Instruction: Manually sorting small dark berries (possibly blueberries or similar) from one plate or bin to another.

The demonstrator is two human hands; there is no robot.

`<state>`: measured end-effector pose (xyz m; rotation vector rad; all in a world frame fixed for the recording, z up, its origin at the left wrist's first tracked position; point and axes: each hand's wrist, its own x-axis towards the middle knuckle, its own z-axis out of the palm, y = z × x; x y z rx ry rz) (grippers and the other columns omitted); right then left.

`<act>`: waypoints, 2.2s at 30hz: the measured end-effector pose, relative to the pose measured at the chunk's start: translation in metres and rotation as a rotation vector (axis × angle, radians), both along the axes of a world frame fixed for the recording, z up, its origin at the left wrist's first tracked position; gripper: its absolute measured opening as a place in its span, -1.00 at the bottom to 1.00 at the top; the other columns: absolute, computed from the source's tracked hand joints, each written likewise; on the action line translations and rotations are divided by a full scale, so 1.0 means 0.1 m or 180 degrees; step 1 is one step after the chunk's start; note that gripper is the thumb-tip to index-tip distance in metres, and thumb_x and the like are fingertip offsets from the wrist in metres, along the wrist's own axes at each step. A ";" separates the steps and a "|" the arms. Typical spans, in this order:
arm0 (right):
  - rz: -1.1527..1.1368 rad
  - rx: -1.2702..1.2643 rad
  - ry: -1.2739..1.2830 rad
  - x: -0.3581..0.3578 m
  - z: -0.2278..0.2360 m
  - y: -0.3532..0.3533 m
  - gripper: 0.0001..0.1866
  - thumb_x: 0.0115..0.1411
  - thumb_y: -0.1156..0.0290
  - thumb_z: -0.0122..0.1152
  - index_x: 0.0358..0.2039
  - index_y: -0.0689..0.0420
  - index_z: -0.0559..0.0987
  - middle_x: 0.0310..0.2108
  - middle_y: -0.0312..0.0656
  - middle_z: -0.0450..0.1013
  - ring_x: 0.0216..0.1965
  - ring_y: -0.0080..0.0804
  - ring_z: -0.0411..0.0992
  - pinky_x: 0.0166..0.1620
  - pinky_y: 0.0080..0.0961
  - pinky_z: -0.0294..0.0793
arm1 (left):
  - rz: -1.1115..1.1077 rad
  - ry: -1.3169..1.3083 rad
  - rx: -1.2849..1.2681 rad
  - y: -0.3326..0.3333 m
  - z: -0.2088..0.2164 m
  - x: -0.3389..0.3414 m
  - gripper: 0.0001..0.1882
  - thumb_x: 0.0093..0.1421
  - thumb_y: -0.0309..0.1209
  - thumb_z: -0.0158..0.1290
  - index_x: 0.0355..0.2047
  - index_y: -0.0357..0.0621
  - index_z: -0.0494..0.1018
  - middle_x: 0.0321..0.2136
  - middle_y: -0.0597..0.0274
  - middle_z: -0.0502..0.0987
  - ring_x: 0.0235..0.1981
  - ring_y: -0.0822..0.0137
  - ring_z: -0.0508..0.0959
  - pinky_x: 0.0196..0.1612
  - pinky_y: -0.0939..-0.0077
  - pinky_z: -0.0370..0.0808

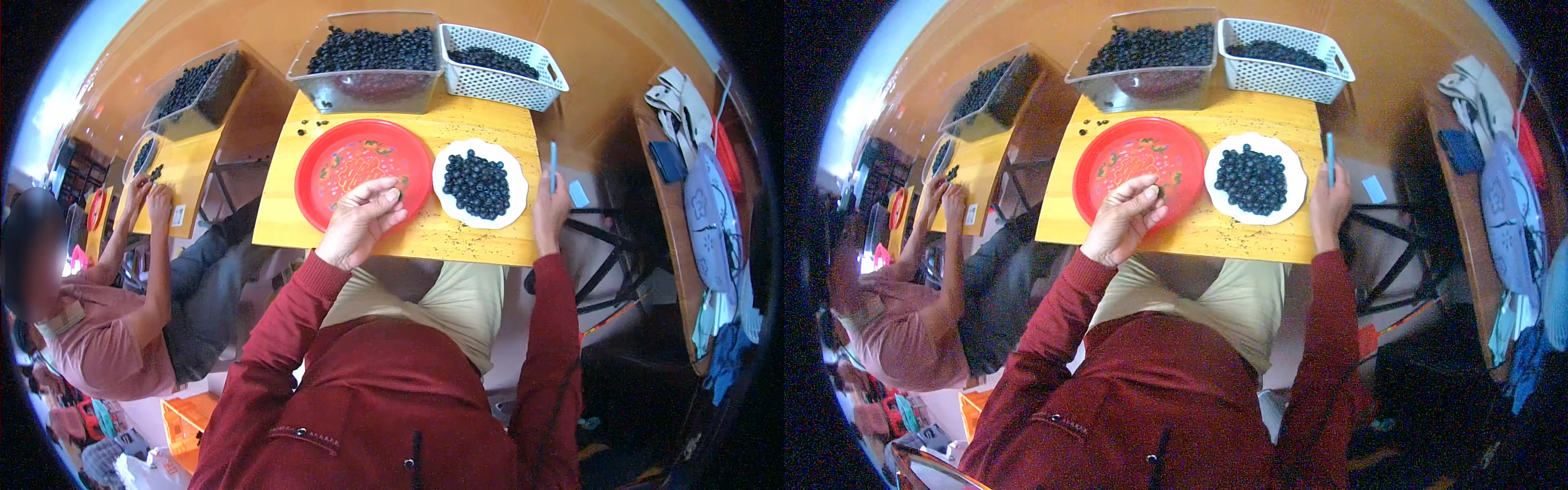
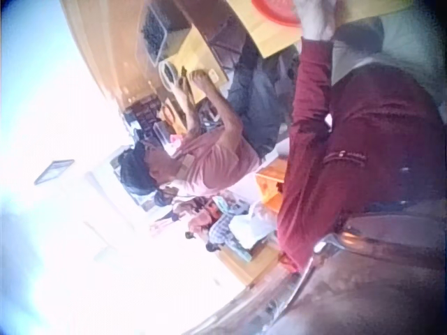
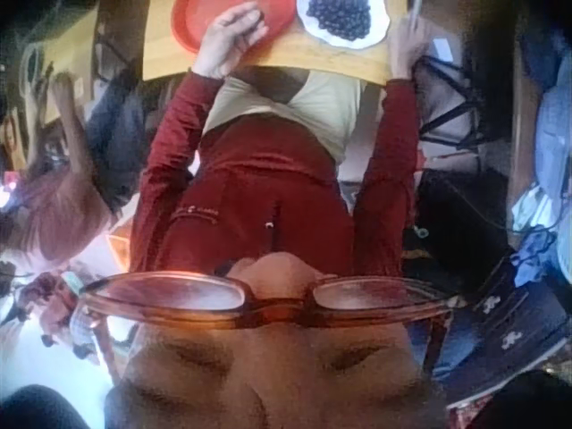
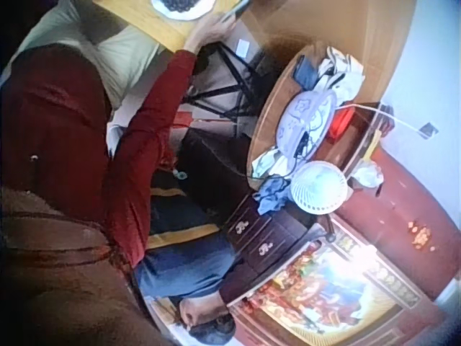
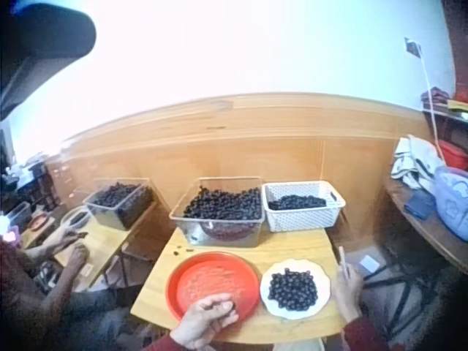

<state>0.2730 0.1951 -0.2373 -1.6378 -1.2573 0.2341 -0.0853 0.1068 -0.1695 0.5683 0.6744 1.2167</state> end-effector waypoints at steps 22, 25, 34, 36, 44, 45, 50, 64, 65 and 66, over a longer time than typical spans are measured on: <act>0.1825 -0.0333 0.1082 -1.36 0.67 -1.60 -0.69 0.42 0.28 0.02 -0.02 0.26 0.48 -0.38 -0.27 0.42 -0.35 -0.55 0.35 -0.24 -0.54 0.39 | 0.0024 -0.0720 0.0036 -0.36 -0.12 -0.21 -0.79 0.26 -0.56 0.11 -0.08 -0.23 0.51 -0.18 0.13 0.60 -0.10 0.27 0.62 0.03 0.38 0.62; 0.2176 -0.0219 0.1093 -1.46 0.66 -1.62 -0.72 0.40 0.29 0.05 -0.13 0.28 0.51 -0.47 -0.26 0.39 -0.46 -0.52 0.32 -0.36 -0.51 0.34 | 0.0022 -0.0829 -0.0030 -0.41 -0.13 -0.18 -0.77 0.26 -0.56 0.12 -0.07 -0.22 0.50 -0.17 0.14 0.60 -0.11 0.26 0.62 0.03 0.37 0.62; 0.2382 0.0012 0.0618 -1.63 0.75 -1.61 -0.63 0.36 0.29 0.10 0.02 0.31 0.51 -0.30 0.02 0.54 -0.29 -0.23 0.54 -0.19 -0.37 0.48 | 0.0002 -0.1051 -0.0113 -0.52 -0.21 -0.11 -0.76 0.25 -0.54 0.13 -0.06 -0.22 0.51 -0.17 0.15 0.60 -0.13 0.27 0.62 0.02 0.37 0.62; 0.2455 0.0035 0.0576 -1.65 0.78 -1.62 -0.61 0.37 0.27 0.09 0.05 0.31 0.50 -0.27 0.05 0.55 -0.26 -0.22 0.56 -0.16 -0.36 0.49 | 0.0005 -0.1053 -0.0142 -0.54 -0.21 -0.09 -0.76 0.25 -0.54 0.13 -0.06 -0.22 0.51 -0.16 0.15 0.60 -0.13 0.27 0.62 0.01 0.37 0.62; 0.2526 -0.0289 0.0607 -1.62 0.78 -1.64 -0.66 0.41 0.31 0.00 0.04 0.27 0.51 -0.23 0.04 0.55 -0.22 -0.19 0.58 -0.15 -0.36 0.50 | -0.0067 -0.0944 -0.0173 -0.57 -0.20 -0.03 -0.75 0.26 -0.52 0.14 -0.05 -0.22 0.50 -0.17 0.16 0.60 -0.14 0.30 0.62 0.01 0.39 0.61; 0.2526 -0.0294 0.0612 -1.64 0.77 -1.62 -0.66 0.41 0.31 0.00 0.04 0.27 0.51 -0.23 0.04 0.55 -0.22 -0.19 0.58 -0.15 -0.36 0.50 | -0.0065 -0.0941 -0.0179 -0.57 -0.20 -0.03 -0.75 0.26 -0.52 0.14 -0.05 -0.22 0.50 -0.17 0.16 0.60 -0.14 0.30 0.62 0.01 0.39 0.61; 0.2519 0.0517 0.0236 -1.68 0.69 -1.58 -0.73 0.34 0.40 0.13 0.01 0.20 0.55 -0.31 -0.05 0.54 -0.32 -0.14 0.57 -0.26 -0.30 0.53 | -0.0120 -0.0986 -0.0151 -0.57 -0.19 0.01 -0.76 0.27 -0.51 0.12 -0.04 -0.20 0.50 -0.19 0.20 0.60 -0.17 0.35 0.61 -0.03 0.43 0.61; 0.2332 0.0412 -0.0021 -1.65 0.66 -1.57 -0.72 0.30 0.39 0.19 -0.01 0.16 0.58 -0.39 -0.09 0.52 -0.40 -0.16 0.55 -0.39 -0.31 0.50 | -0.0155 -0.0965 -0.0144 -0.58 -0.18 0.05 -0.79 0.30 -0.48 0.10 -0.06 -0.18 0.50 -0.22 0.25 0.59 -0.20 0.37 0.59 -0.04 0.40 0.61; 0.2358 0.0398 -0.0040 -1.64 0.67 -1.57 -0.72 0.29 0.39 0.19 -0.01 0.16 0.58 -0.39 -0.09 0.52 -0.41 -0.16 0.55 -0.39 -0.31 0.50 | -0.0135 -0.0962 -0.0128 -0.59 -0.16 0.06 -0.79 0.30 -0.47 0.10 -0.06 -0.18 0.50 -0.23 0.25 0.59 -0.20 0.37 0.59 -0.05 0.41 0.61; 0.2355 0.0404 -0.0037 -1.64 0.69 -1.57 -0.72 0.29 0.39 0.19 -0.01 0.16 0.58 -0.39 -0.09 0.52 -0.41 -0.16 0.55 -0.39 -0.31 0.50 | -0.0138 -0.0957 -0.0124 -0.59 -0.14 0.06 -0.79 0.30 -0.47 0.10 -0.06 -0.18 0.50 -0.23 0.25 0.59 -0.20 0.37 0.59 -0.05 0.41 0.61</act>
